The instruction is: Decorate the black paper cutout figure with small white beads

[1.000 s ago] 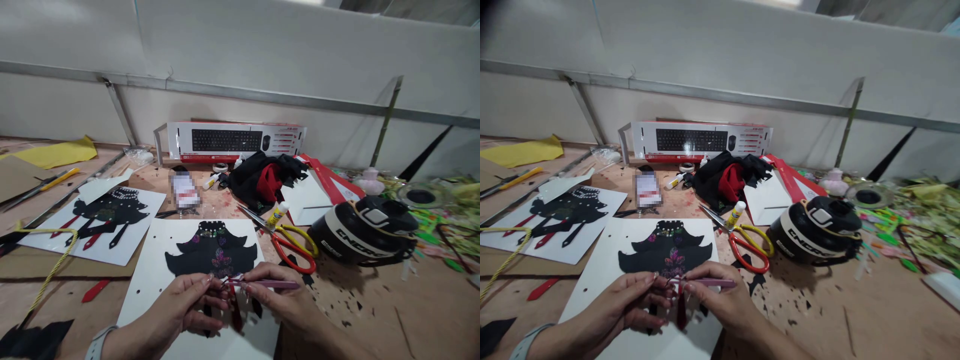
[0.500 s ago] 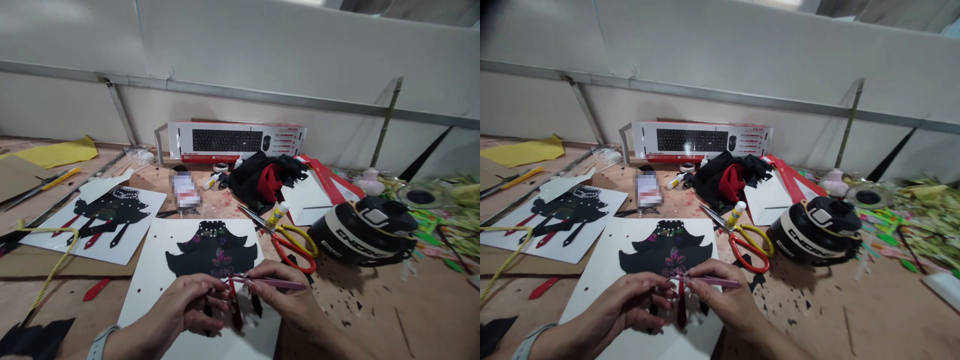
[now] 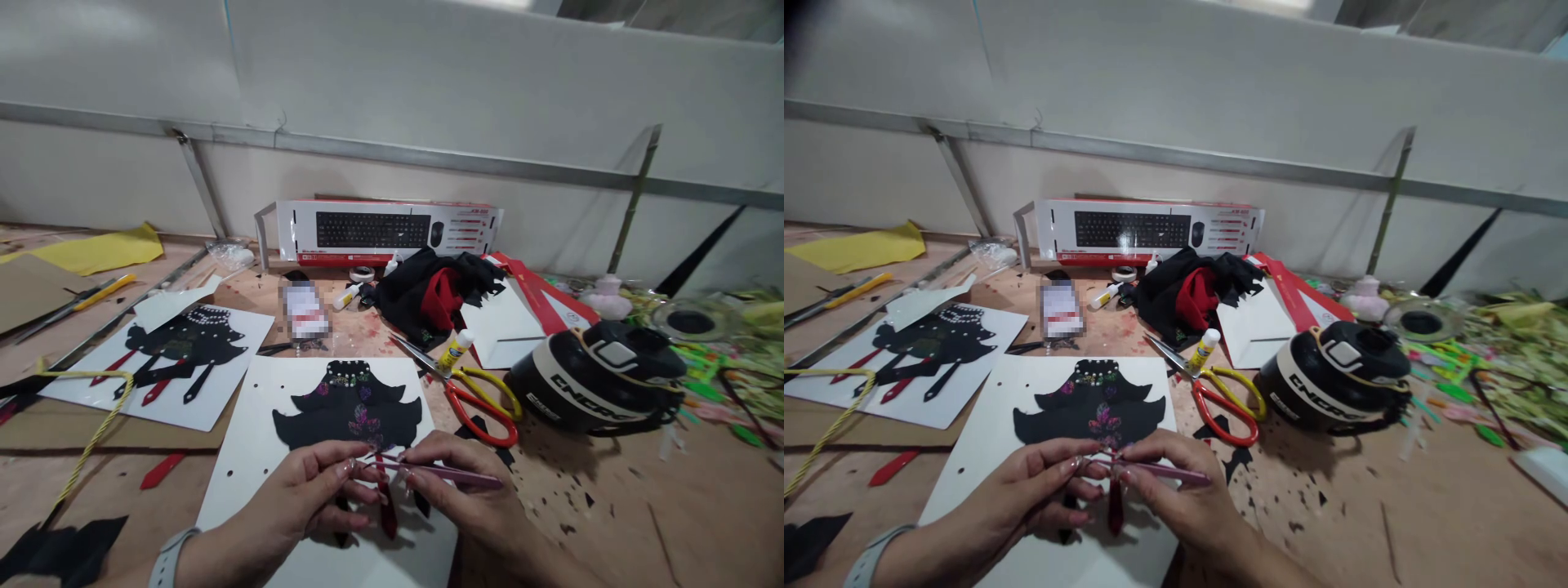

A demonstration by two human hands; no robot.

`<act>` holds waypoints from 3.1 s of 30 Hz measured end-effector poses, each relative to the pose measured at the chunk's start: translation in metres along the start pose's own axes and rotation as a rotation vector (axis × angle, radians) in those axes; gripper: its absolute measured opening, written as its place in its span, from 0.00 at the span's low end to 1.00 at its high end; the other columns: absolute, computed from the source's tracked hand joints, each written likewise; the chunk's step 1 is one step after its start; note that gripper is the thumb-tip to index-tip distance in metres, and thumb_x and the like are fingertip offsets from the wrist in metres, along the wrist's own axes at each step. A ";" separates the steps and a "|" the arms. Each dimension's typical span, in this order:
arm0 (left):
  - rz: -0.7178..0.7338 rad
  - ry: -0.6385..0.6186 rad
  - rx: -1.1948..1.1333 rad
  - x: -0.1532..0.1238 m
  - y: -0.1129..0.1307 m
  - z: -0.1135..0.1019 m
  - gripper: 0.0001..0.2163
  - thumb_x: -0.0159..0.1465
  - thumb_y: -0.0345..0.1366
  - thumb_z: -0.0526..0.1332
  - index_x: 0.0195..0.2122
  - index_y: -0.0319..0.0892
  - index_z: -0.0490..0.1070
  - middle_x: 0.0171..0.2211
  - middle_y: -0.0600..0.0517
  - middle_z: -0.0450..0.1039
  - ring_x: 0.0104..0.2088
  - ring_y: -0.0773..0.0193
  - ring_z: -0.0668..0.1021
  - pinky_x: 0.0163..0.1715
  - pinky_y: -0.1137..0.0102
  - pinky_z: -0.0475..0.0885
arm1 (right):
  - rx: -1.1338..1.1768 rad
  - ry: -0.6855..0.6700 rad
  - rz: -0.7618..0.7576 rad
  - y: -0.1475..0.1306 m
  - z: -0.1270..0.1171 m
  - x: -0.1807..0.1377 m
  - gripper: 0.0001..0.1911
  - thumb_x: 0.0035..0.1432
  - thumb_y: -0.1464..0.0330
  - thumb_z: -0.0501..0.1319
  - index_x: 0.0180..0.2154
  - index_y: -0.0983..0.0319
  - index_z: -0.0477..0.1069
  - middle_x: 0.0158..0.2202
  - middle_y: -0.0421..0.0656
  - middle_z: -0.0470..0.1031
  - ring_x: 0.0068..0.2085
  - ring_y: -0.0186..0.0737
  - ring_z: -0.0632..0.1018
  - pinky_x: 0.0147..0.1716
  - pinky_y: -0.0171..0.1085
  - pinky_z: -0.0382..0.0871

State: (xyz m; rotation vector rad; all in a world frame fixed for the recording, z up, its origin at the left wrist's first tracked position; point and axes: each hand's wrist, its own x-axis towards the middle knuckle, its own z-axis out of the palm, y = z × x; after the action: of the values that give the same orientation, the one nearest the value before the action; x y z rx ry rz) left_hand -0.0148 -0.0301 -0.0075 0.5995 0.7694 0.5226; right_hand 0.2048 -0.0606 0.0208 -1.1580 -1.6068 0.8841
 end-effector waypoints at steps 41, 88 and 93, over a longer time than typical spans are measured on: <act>0.103 -0.040 0.095 -0.002 -0.006 -0.001 0.19 0.61 0.42 0.67 0.52 0.42 0.74 0.45 0.43 0.80 0.43 0.55 0.82 0.43 0.61 0.76 | -0.089 -0.118 -0.246 0.000 0.003 0.000 0.10 0.59 0.74 0.64 0.42 0.58 0.78 0.30 0.43 0.82 0.27 0.36 0.81 0.27 0.31 0.74; -0.030 -0.301 0.467 -0.006 -0.009 -0.008 0.09 0.63 0.37 0.62 0.41 0.40 0.75 0.39 0.49 0.78 0.39 0.64 0.77 0.39 0.71 0.69 | -0.159 -0.067 -0.047 0.029 -0.002 0.005 0.03 0.55 0.72 0.66 0.34 0.61 0.79 0.27 0.44 0.81 0.26 0.36 0.80 0.25 0.30 0.72; -0.023 -0.308 0.487 -0.003 -0.013 -0.010 0.09 0.63 0.38 0.62 0.41 0.39 0.75 0.38 0.49 0.78 0.38 0.64 0.77 0.39 0.71 0.69 | -0.204 -0.076 -0.237 0.033 0.001 -0.003 0.08 0.55 0.77 0.65 0.37 0.62 0.78 0.27 0.44 0.81 0.26 0.36 0.80 0.25 0.30 0.72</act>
State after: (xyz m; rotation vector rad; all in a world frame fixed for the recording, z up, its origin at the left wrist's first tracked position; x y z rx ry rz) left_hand -0.0216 -0.0387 -0.0207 1.0936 0.6082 0.2078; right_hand 0.2132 -0.0534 -0.0110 -1.0536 -1.8859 0.6286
